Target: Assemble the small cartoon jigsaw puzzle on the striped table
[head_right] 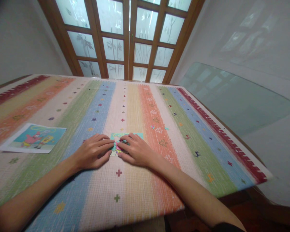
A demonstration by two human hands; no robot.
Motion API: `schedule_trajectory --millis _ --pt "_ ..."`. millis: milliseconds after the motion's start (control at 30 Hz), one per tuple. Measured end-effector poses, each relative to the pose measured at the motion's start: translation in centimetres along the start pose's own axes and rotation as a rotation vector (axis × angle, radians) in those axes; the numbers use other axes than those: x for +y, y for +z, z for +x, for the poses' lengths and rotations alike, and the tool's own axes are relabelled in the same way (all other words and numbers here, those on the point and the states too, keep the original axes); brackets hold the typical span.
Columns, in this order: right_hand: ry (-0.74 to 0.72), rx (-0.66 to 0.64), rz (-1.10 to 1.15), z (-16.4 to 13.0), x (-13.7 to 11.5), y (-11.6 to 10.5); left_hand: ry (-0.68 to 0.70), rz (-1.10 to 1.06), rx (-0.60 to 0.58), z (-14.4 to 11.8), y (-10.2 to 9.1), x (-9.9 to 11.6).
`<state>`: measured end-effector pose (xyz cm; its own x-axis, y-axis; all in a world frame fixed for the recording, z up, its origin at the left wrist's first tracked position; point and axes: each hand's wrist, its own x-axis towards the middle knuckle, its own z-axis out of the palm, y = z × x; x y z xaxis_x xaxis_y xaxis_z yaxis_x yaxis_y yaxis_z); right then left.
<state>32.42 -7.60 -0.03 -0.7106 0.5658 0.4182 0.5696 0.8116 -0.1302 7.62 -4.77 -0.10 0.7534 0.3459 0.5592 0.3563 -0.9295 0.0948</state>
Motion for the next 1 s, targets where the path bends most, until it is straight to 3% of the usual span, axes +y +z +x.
schedule_trajectory --millis 633,1000 --pt "0.031 -0.055 0.021 0.06 -0.02 0.14 0.009 -0.006 -0.02 0.09 -0.05 0.02" --pt "0.193 -0.03 0.241 -0.25 0.2 0.1 -0.013 -0.028 0.0 -0.23 0.44 -0.19"
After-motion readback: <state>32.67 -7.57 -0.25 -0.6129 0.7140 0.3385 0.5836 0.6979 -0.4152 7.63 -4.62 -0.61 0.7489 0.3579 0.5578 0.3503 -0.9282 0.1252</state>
